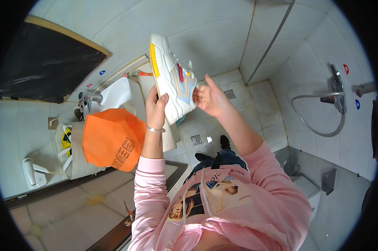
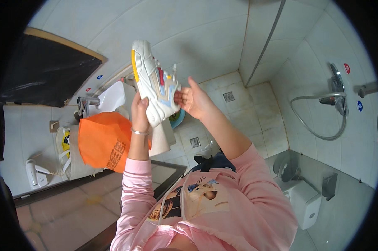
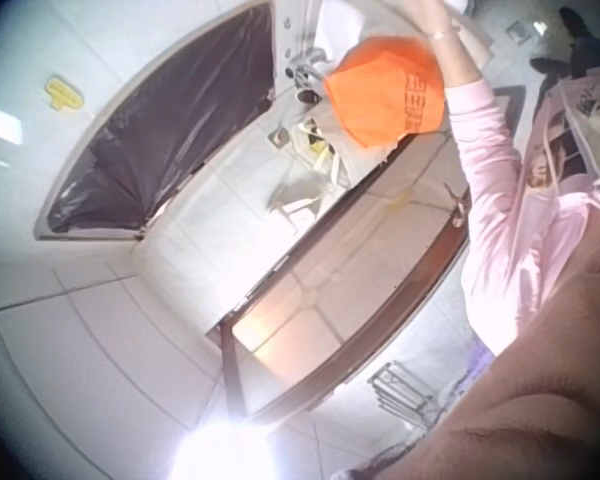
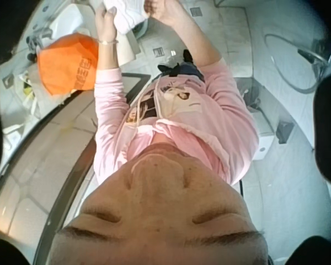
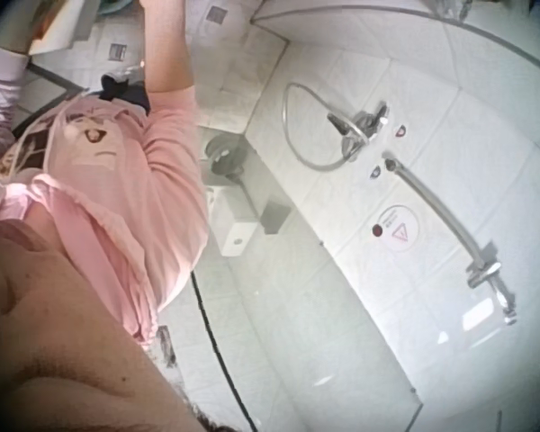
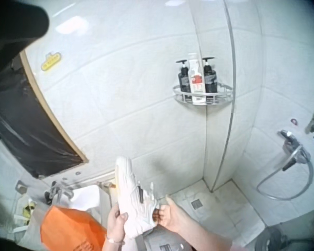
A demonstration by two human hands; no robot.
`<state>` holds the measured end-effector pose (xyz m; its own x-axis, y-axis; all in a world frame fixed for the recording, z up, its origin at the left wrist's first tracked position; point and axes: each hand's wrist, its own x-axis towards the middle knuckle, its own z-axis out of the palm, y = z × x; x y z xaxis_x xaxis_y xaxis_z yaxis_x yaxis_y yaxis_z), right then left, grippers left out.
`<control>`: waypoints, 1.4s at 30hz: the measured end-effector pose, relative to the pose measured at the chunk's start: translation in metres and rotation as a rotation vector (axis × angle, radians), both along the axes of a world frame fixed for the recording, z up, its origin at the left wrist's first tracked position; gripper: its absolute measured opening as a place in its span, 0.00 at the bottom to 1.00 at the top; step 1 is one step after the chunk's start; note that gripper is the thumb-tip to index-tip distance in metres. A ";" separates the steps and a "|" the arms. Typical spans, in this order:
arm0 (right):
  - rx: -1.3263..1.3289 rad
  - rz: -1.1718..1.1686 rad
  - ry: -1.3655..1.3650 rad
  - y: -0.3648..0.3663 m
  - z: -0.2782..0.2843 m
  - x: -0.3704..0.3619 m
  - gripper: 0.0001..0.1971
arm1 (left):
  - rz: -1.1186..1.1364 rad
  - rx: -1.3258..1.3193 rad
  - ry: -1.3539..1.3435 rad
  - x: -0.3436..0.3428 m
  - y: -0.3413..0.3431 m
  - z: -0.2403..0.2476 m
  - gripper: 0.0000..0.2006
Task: The person wipes a pair of white sneakers with an orange cloth in a bathroom, then places them on the sink. They open a purple backpack, remove a white tote bag, and continue wiping the shoes. Finally, they fold the orange cloth on a nearby table.
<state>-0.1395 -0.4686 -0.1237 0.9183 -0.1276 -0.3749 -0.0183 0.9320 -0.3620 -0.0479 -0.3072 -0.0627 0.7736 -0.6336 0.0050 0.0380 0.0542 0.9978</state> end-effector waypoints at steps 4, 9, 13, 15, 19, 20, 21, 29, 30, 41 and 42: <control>0.287 0.140 -0.149 -0.009 0.004 0.005 0.32 | -0.167 0.140 -0.285 0.006 0.000 0.016 0.37; 0.243 -0.019 -0.132 -0.011 0.003 0.011 0.23 | -0.311 0.308 -0.475 0.013 -0.010 0.031 0.41; 0.341 0.017 -0.206 -0.026 0.006 0.016 0.22 | -0.349 0.304 -0.479 0.013 -0.017 0.028 0.41; 0.263 0.017 -0.122 -0.031 0.011 0.019 0.22 | -0.371 0.320 -0.528 0.018 -0.022 0.025 0.42; 0.156 0.055 0.048 -0.038 0.016 0.025 0.22 | -0.403 0.394 -0.514 0.027 -0.037 0.020 0.43; 0.118 0.042 0.057 -0.042 0.016 0.025 0.22 | -0.406 0.393 -0.527 0.029 -0.042 0.019 0.43; 0.140 0.032 0.022 -0.045 0.014 0.026 0.22 | -0.408 0.394 -0.548 0.030 -0.047 0.017 0.42; 0.074 -0.147 0.100 -0.072 -0.006 0.032 0.20 | -0.429 0.367 -0.454 0.035 -0.084 0.001 0.40; 0.065 -0.160 0.089 -0.075 -0.008 0.031 0.20 | -0.435 0.374 -0.463 0.035 -0.087 -0.002 0.40; -0.530 -0.148 -0.125 -0.067 -0.007 0.004 0.31 | 0.037 -0.052 0.467 0.029 -0.097 -0.043 0.24; -1.011 -0.148 -0.112 -0.057 -0.009 0.001 0.27 | 0.062 -0.059 0.505 0.032 -0.095 -0.042 0.26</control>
<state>-0.1390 -0.5258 -0.1325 0.8908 -0.4507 0.0573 0.1539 0.1807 -0.9714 -0.0161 -0.4021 -0.1043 0.7248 -0.5962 -0.3451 0.5098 0.1273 0.8508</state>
